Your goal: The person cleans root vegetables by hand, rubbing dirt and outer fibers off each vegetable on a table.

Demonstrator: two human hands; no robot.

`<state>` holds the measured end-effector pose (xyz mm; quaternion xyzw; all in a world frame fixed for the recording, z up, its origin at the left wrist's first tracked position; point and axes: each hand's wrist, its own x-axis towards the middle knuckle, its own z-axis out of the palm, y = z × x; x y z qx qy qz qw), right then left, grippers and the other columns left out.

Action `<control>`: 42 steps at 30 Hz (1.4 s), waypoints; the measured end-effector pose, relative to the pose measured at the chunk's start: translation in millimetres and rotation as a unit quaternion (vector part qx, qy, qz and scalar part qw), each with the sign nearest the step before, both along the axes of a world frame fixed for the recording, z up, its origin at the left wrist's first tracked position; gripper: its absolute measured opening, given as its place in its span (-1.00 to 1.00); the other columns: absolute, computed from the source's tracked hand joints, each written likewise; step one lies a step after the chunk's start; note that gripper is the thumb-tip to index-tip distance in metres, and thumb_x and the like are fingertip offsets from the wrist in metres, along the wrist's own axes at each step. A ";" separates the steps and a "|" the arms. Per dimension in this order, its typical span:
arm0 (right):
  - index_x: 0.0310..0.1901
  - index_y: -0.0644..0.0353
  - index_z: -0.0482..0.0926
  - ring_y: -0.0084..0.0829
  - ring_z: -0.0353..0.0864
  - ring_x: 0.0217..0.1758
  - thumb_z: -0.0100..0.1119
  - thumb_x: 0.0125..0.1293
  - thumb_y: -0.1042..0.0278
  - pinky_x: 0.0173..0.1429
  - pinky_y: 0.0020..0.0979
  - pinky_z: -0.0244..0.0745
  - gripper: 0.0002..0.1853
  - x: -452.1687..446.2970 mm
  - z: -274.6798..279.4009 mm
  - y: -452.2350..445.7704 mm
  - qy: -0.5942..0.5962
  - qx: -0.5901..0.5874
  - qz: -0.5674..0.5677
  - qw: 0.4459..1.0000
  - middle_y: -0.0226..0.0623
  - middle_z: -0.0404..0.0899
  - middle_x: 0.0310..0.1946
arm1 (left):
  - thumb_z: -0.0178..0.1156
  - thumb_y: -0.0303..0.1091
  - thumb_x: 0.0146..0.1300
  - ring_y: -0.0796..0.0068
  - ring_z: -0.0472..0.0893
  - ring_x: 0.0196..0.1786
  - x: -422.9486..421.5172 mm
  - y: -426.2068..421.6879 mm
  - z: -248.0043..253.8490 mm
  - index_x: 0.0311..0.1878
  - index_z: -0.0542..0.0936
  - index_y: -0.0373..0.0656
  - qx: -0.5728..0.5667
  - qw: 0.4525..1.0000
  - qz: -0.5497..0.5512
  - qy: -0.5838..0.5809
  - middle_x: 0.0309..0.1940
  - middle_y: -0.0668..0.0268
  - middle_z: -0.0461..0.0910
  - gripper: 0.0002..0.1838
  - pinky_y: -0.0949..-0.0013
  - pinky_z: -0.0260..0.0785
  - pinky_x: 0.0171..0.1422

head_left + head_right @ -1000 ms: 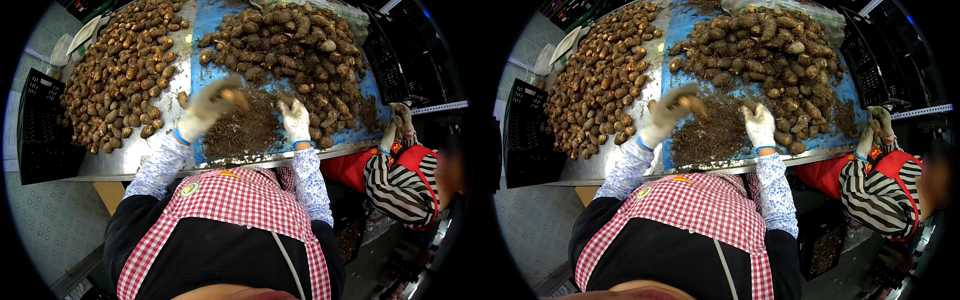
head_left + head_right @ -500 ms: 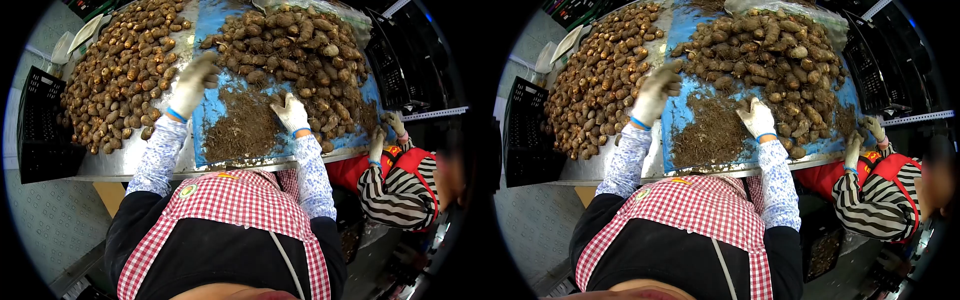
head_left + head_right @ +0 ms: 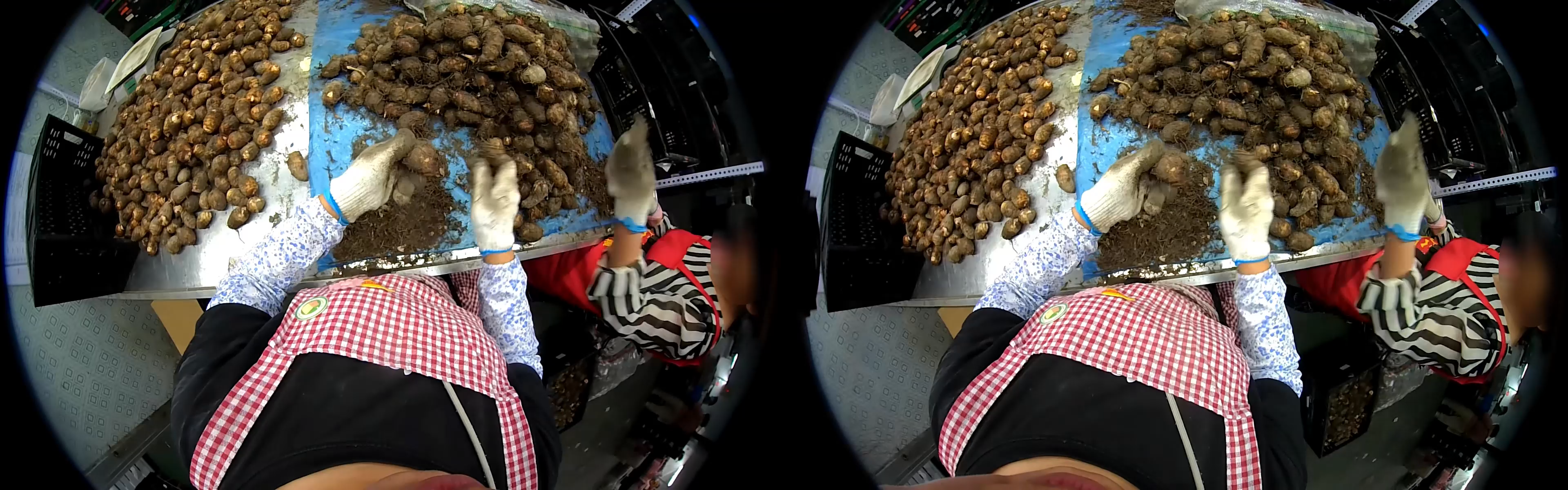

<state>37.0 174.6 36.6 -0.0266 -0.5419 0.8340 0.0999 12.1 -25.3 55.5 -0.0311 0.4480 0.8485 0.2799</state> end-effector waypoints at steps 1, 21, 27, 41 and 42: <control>0.06 0.21 0.51 -0.41 0.64 -0.18 0.19 0.37 0.35 -0.11 -0.43 0.66 -0.72 1.2 -0.7 -3.4 -0.006 -0.083 0.039 0.996 -0.25 0.65 -0.16 | -0.10 0.10 0.52 0.57 0.46 -0.66 0.8 0.3 -5.1 0.11 0.51 -0.20 -0.011 0.999 -0.027 -0.014 -0.42 0.32 0.60 -0.48 0.47 0.32 -0.63; -0.14 0.35 0.51 -0.18 0.62 -0.44 -0.05 0.47 0.35 -0.34 -0.30 0.54 -0.78 -0.4 49.4 -58.2 -0.038 0.743 0.052 0.667 -0.07 0.59 -0.53 | -0.03 0.08 0.47 0.62 0.37 -0.72 -21.0 12.7 -7.9 -0.42 0.53 -0.06 -0.178 0.963 -0.091 -0.180 -0.67 0.40 0.46 -0.54 0.50 0.19 -0.69; -0.04 0.20 0.52 -0.30 0.62 -0.56 0.02 0.46 0.13 -0.59 -0.26 0.44 -0.71 -25.9 -64.5 -41.2 0.021 0.509 -0.074 0.857 -0.17 0.59 -0.58 | -0.08 0.03 0.48 0.28 0.62 -0.28 -19.5 15.9 -62.6 -0.05 0.57 -0.19 -0.320 0.928 0.035 0.186 -0.33 0.25 0.63 -0.55 0.23 0.46 -0.16; 0.14 0.23 0.45 -0.21 0.71 -0.15 0.02 0.49 0.07 -0.07 -0.27 0.64 -0.60 15.2 21.2 -39.9 -0.154 0.238 0.067 0.957 -0.05 0.61 0.01 | 0.05 -0.21 0.50 0.38 0.58 0.07 9.1 23.2 -39.4 0.20 0.45 -0.20 -0.138 0.974 0.138 0.118 0.02 0.20 0.57 -0.65 0.28 0.50 0.19; 0.11 0.23 0.46 -0.20 0.72 -0.17 0.07 0.47 0.08 -0.08 -0.26 0.64 -0.61 13.2 13.8 -33.5 -0.083 0.352 0.083 0.929 -0.04 0.63 -0.01 | 0.05 -0.23 0.50 0.38 0.58 0.07 3.4 21.2 -13.9 0.20 0.45 -0.21 -0.220 0.967 0.073 0.109 0.03 0.20 0.57 -0.66 0.29 0.50 0.19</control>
